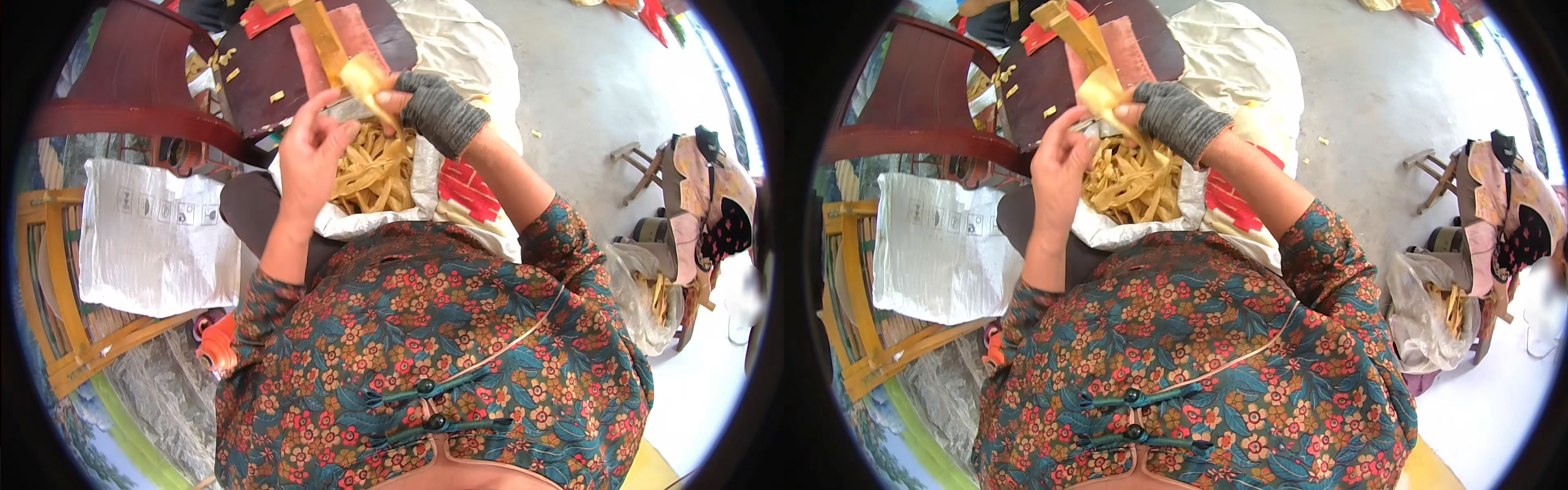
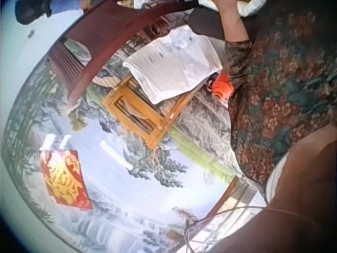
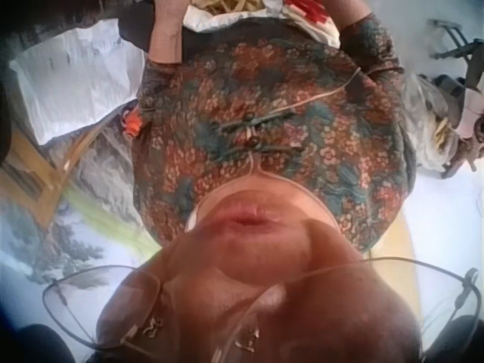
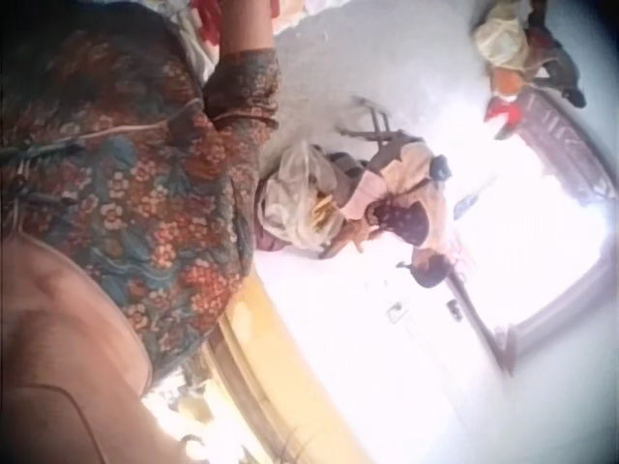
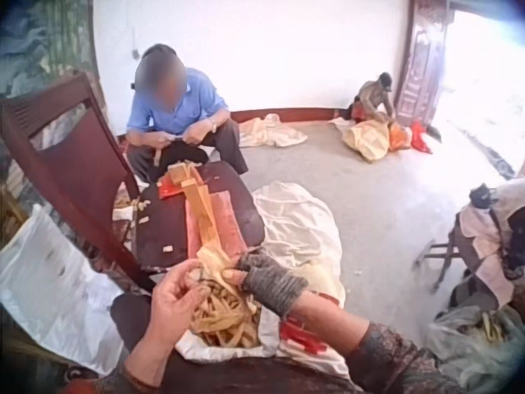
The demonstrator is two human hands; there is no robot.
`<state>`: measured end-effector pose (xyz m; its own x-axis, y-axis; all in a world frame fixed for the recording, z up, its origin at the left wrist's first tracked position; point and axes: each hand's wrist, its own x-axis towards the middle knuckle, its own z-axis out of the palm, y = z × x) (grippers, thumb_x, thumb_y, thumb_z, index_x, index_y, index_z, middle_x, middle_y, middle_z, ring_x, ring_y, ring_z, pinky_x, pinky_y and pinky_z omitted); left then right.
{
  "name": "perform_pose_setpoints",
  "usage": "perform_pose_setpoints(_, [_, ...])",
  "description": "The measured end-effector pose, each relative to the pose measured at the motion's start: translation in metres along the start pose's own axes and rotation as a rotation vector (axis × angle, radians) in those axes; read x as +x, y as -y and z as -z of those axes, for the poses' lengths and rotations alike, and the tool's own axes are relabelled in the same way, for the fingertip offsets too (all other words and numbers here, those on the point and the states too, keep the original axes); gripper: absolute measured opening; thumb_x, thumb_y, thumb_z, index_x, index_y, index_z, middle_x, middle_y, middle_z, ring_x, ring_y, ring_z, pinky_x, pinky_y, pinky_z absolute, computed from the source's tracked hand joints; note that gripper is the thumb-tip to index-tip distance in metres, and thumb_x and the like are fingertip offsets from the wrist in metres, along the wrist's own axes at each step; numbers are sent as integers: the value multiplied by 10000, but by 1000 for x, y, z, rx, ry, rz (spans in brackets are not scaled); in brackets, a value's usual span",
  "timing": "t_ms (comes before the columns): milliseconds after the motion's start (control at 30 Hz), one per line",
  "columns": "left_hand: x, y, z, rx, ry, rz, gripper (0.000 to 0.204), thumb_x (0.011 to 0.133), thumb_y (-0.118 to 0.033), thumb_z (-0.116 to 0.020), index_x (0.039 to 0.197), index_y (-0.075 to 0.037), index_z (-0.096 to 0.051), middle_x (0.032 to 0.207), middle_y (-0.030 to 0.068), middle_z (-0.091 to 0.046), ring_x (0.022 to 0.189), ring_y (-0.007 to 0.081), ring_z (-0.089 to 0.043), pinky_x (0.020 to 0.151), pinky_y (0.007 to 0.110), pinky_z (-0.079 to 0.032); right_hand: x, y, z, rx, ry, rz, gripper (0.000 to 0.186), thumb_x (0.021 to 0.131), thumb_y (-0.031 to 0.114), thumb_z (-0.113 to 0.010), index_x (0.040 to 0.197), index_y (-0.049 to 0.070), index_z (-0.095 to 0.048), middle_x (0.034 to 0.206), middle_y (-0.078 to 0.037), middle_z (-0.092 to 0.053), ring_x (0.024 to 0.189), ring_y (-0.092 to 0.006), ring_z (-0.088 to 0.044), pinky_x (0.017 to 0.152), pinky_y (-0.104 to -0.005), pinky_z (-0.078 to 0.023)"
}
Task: The person sits on the floor and repeatedly pulls long yellow strips from a white sack, tears them into smaller pieces by hand, and places the pieces into a white sack. Other people are also seated on the floor in the background performing similar tasks.
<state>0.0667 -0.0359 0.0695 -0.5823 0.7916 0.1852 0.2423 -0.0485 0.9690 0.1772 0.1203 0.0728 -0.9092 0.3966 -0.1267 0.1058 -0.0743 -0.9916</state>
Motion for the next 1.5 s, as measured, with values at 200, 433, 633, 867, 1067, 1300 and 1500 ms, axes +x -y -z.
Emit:
perform_pose_setpoints(200, [21, -1, 11, -465, 227, 238, 84, 818, -110, -642, 838, -39, -601, 665, -35, -560, 489, 14, -410, 442, 160, -327, 11, -9, -22, -357, 106, 165, 360, 811, 343, -576, 995, 36, -612, 737, -112, -622, 695, -183, -595, 672, -306, -466])
perform_pose_setpoints(433, [28, -11, -1, -313, 9, 153, 108, 791, -122, -681, 767, -36, -621, 583, -59, -529, 453, -8, -398, 399, 141, -280, 16, -15, -25, -519, 26, 365, 278, 805, 270, -574, 1002, 78, -612, 815, -148, -601, 791, -297, -582, 708, -361, -452])
perform_pose_setpoints(633, [34, -4, -7, -287, -212, 72, 199, 864, -210, -599, 927, -22, -615, 708, -5, -584, 599, 45, -499, 558, 173, -416, 24, -5, -16, -482, -298, 447, 252, 820, 256, -587, 1012, 98, -628, 815, -128, -615, 751, -276, -581, 663, -345, -455])
perform_pose_setpoints(867, [11, 31, 2, -889, 254, 789, 442, 937, -425, -361, 1095, -45, -522, 911, 70, -625, 754, 166, -609, 687, 294, -485, 8, -4, -30, -802, -27, 803, 174, 695, 127, -588, 870, 124, -590, 890, -69, -588, 827, -267, -561, 728, -381, -444])
perform_pose_setpoints(1067, [14, 10, 13, -799, 127, 776, 329, 937, -291, -413, 1147, -49, -485, 942, 29, -585, 696, 149, -591, 662, 293, -501, -12, -29, -52, -468, 48, 593, 134, 788, 197, -618, 901, 125, -622, 828, -92, -598, 791, -273, -578, 702, -350, -456])
perform_pose_setpoints(1300, [-5, -9, 6, -696, 366, 653, 392, 889, -167, -466, 1275, -128, -410, 1051, -9, -534, 904, 118, -513, 719, 292, -451, -6, 17, -57, -422, -97, 560, 249, 876, 252, -518, 807, 17, -561, 676, -123, -523, 660, -277, -527, 632, -356, -411])
perform_pose_setpoints(1500, [2, -35, 24, 868, 250, -7, 247, 837, -98, -452, 1058, -58, -553, 782, 32, -582, 735, 165, -569, 680, 315, -467, 3, -8, -59, -322, -147, 456, 258, 906, 248, -463, 835, 7, -523, 682, -129, -504, 710, -261, -536, 641, -363, -400])
